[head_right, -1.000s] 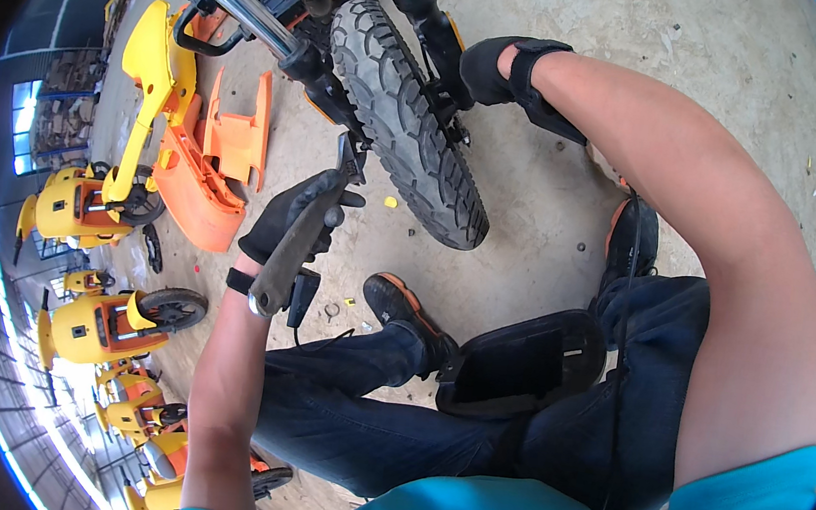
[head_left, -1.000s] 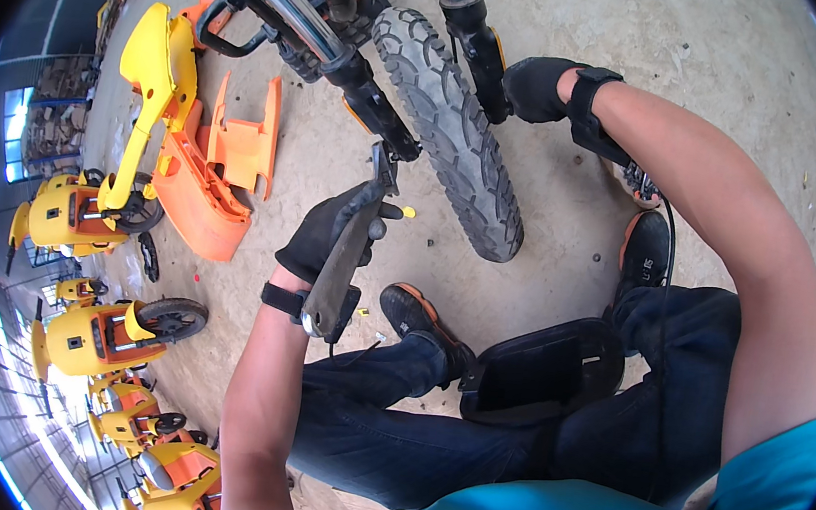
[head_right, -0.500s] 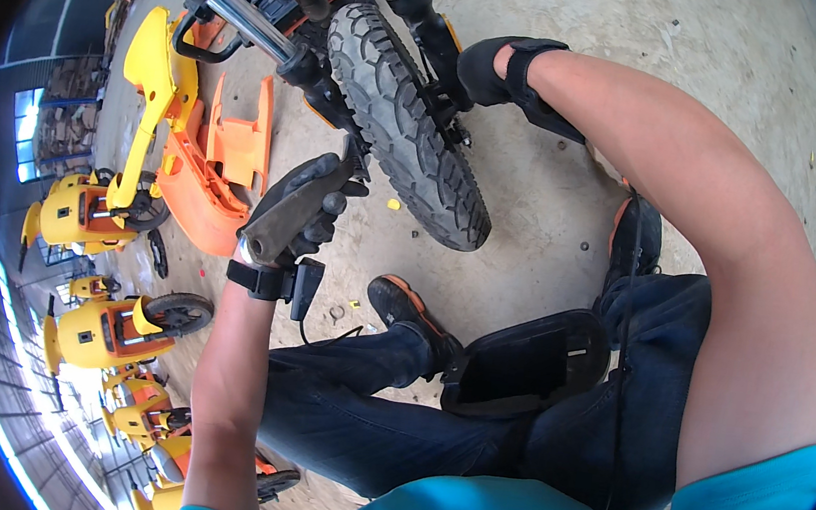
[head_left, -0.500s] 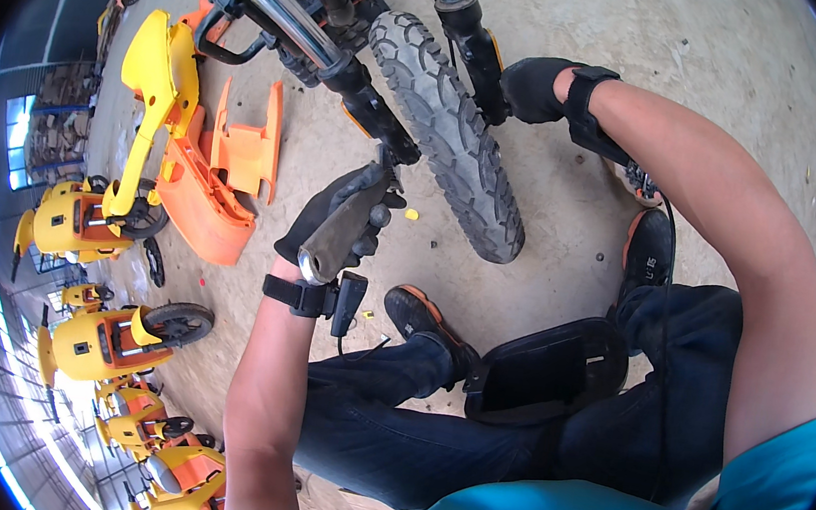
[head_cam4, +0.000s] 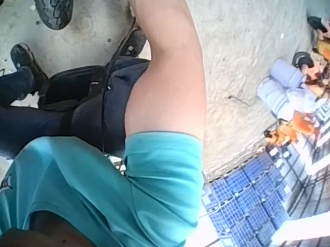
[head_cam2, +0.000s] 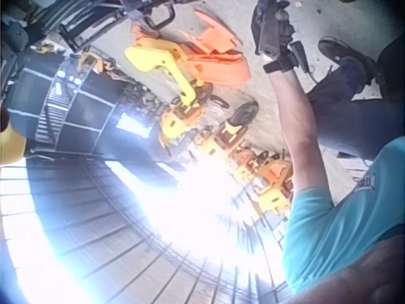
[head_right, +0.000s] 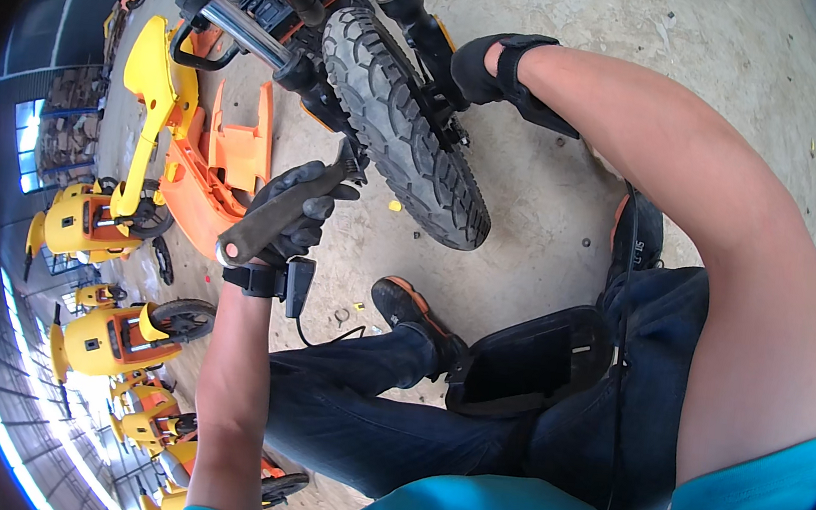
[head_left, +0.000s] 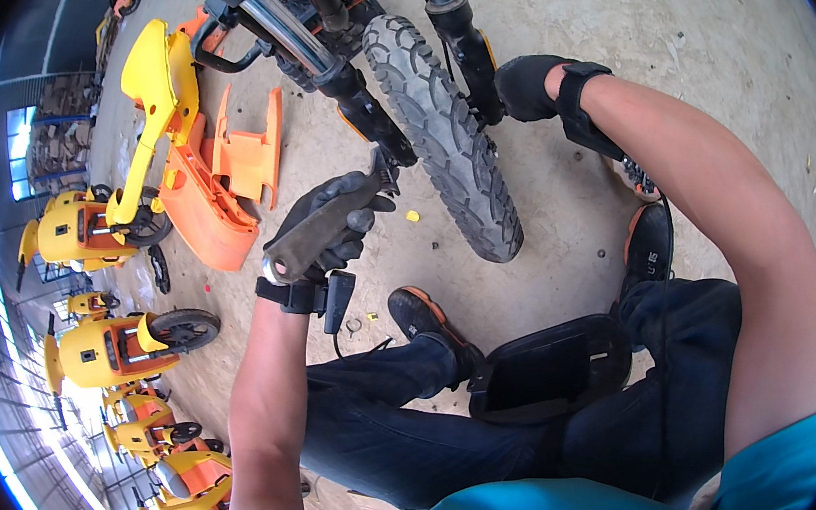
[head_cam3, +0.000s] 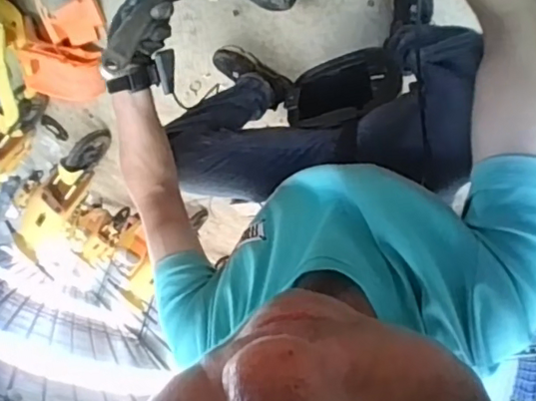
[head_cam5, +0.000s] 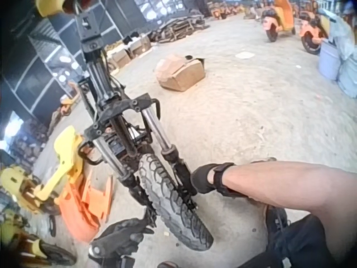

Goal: The person unscrews and tightens bolts on the front wheel of a motorcycle using an adjustable wrench and a smaller wrench.

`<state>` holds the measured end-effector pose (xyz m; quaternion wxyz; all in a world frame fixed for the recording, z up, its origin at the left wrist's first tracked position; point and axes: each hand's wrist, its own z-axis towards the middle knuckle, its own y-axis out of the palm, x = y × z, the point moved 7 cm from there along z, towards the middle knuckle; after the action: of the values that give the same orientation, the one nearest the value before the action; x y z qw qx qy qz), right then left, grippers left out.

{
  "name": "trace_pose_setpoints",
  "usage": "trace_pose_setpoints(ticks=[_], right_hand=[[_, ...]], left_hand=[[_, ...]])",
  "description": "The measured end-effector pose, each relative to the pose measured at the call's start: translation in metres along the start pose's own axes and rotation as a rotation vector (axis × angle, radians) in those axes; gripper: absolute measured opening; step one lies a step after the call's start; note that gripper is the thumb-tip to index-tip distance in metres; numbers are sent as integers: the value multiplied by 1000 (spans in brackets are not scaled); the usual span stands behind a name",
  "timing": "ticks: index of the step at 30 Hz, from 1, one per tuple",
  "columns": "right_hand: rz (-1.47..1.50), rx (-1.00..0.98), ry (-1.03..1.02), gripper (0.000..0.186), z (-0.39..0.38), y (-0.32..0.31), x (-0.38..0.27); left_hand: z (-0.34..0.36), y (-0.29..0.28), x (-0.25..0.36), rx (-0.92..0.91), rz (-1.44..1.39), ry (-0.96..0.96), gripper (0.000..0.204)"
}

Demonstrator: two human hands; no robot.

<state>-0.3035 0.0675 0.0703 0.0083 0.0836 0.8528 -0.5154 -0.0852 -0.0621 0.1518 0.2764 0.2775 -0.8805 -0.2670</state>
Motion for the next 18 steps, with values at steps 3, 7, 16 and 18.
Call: trace_pose_setpoints(ticks=[3,7,16,18], right_hand=[[-13,6,-15,20,-1,0,0],[62,6,34,20,-6,-3,3],[162,25,98,19,-12,-12,1],[137,10,98,19,-12,-13,0]], left_hand=[[-3,-5,1,78,31,39,49],[-8,-7,1,133,148,115,49],[-7,-3,-16,179,153,74,46],[-8,0,-22,379,243,134,54]])
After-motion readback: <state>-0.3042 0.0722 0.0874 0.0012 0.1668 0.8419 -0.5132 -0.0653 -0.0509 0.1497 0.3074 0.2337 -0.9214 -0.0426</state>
